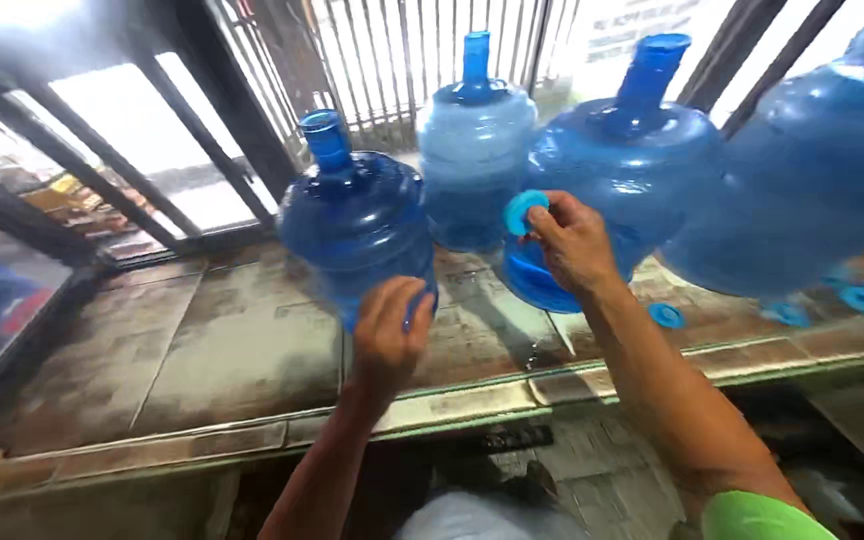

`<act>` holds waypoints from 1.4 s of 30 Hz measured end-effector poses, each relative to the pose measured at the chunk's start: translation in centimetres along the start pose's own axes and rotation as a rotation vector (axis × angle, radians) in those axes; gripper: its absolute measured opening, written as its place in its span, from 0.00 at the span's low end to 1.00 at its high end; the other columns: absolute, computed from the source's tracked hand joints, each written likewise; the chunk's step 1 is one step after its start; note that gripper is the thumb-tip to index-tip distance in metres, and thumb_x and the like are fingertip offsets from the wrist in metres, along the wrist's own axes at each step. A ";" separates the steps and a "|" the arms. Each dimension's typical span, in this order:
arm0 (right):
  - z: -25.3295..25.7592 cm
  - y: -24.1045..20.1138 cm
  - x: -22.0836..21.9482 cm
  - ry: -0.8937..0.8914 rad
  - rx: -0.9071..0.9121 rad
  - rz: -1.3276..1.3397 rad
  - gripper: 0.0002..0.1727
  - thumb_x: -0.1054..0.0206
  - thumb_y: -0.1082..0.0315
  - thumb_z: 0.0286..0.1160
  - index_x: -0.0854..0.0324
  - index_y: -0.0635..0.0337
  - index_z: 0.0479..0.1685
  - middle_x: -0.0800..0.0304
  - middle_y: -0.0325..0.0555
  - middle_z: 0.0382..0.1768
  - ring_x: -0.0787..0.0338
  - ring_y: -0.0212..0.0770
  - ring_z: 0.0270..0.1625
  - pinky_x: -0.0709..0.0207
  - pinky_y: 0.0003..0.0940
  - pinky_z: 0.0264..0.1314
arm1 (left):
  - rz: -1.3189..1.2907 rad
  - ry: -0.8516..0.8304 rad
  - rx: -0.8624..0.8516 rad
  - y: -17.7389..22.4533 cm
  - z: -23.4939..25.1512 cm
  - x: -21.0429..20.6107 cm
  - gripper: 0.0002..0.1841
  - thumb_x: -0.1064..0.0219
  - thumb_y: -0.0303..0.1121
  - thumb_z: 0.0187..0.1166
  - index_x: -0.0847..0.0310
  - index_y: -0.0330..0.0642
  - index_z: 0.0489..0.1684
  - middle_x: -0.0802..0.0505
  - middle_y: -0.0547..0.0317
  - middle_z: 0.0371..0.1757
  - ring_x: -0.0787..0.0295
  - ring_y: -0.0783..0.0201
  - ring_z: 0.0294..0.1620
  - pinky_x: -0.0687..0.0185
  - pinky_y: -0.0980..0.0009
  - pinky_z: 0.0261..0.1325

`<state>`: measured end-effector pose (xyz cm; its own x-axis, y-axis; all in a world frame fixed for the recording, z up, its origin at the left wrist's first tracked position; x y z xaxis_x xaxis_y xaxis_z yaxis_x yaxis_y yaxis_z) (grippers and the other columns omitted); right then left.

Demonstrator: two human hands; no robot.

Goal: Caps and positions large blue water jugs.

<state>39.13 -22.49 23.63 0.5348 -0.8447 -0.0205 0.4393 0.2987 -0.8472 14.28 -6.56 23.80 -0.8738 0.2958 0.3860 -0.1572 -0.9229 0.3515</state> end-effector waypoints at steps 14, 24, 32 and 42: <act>17.2 -5.9 -24.5 -0.277 -0.065 -0.225 0.17 0.34 0.59 0.84 0.14 0.64 0.56 0.08 0.49 0.46 0.07 0.38 0.46 0.12 0.39 0.54 | -0.325 -0.258 0.615 -16.4 19.3 2.9 0.41 0.63 0.65 0.90 0.16 0.36 0.64 0.08 0.46 0.59 0.08 0.57 0.57 0.14 0.55 0.62; 17.3 -2.7 -23.6 -0.263 -0.236 -0.299 0.30 0.41 0.42 0.87 0.12 0.65 0.46 0.09 0.56 0.45 0.09 0.48 0.49 0.16 0.54 0.55 | -0.767 -0.020 0.604 -18.5 20.7 -1.7 0.15 0.36 0.40 0.85 0.19 0.37 0.55 0.09 0.57 0.49 0.09 0.63 0.49 0.11 0.59 0.56; 18.2 -2.5 -24.3 -0.270 -0.245 -0.223 0.16 0.37 0.57 0.86 0.13 0.62 0.48 0.10 0.48 0.40 0.11 0.39 0.42 0.17 0.41 0.47 | -0.963 0.104 0.633 -19.3 20.3 -2.7 0.09 0.36 0.33 0.81 0.20 0.38 0.52 0.09 0.54 0.48 0.10 0.59 0.52 0.12 0.57 0.61; 4.1 -0.8 -16.4 -0.131 0.293 -0.290 0.45 0.32 0.47 0.80 0.44 0.66 0.89 0.24 0.56 0.78 0.21 0.44 0.79 0.25 0.44 0.81 | -0.951 -0.411 0.392 -19.3 21.3 -4.1 0.27 0.56 0.52 0.94 0.21 0.40 0.68 0.08 0.56 0.58 0.11 0.61 0.61 0.14 0.59 0.67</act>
<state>32.96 -7.07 26.85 0.4379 -0.8543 0.2800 0.7614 0.1868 -0.6207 30.67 15.27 33.56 -0.2438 0.9688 0.0437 -0.4633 -0.1559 0.8724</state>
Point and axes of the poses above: each hand's wrist, its own z-axis towards the middle knuckle, its own x-axis out of the back of the hand, y = z × x, the point moved 10 cm from there along z, towards the middle knuckle
